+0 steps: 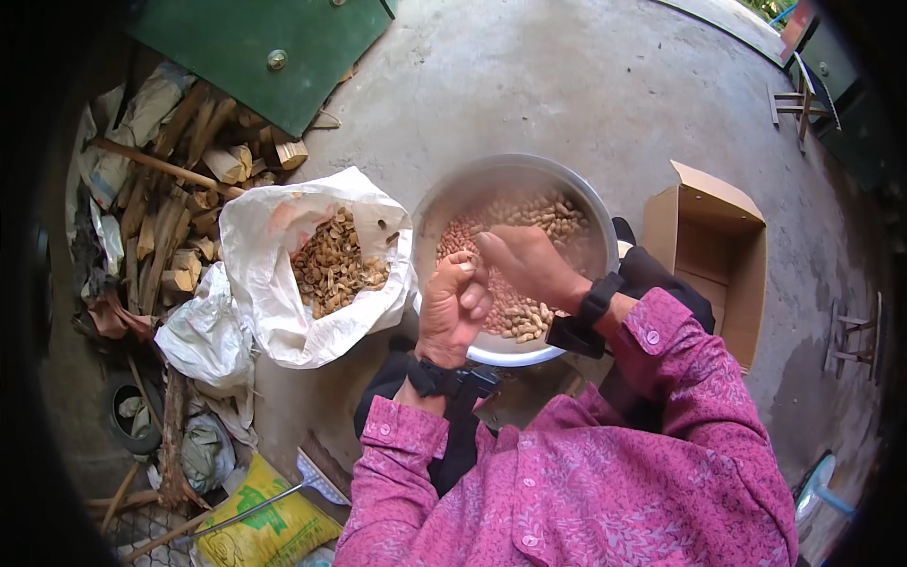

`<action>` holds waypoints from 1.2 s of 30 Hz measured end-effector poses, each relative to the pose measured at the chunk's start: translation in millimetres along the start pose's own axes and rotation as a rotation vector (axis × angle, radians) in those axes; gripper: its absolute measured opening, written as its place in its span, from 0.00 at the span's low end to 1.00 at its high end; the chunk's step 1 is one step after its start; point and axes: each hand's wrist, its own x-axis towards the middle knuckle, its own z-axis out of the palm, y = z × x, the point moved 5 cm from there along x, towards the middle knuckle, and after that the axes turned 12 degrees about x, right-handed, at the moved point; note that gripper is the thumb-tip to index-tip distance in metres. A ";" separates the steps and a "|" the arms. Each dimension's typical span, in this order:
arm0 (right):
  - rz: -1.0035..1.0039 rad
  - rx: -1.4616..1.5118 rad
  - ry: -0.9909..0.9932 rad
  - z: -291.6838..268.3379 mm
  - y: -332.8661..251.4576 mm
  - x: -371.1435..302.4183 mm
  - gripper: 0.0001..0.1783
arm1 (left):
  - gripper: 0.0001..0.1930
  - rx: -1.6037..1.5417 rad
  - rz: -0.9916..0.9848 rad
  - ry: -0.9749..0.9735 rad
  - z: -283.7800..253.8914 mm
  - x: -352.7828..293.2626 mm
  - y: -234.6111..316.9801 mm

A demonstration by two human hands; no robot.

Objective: The person sits on the floor and shells peanuts by hand, separating the kernels from the shells. The shells are placed into a white sack, while the kernels are collected in a metal bowl.

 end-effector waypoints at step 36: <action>0.559 1.106 -0.023 -6.7 19.3 -1.8 0.07 | 0.09 0.035 -0.021 0.158 -5.5 7.3 -0.1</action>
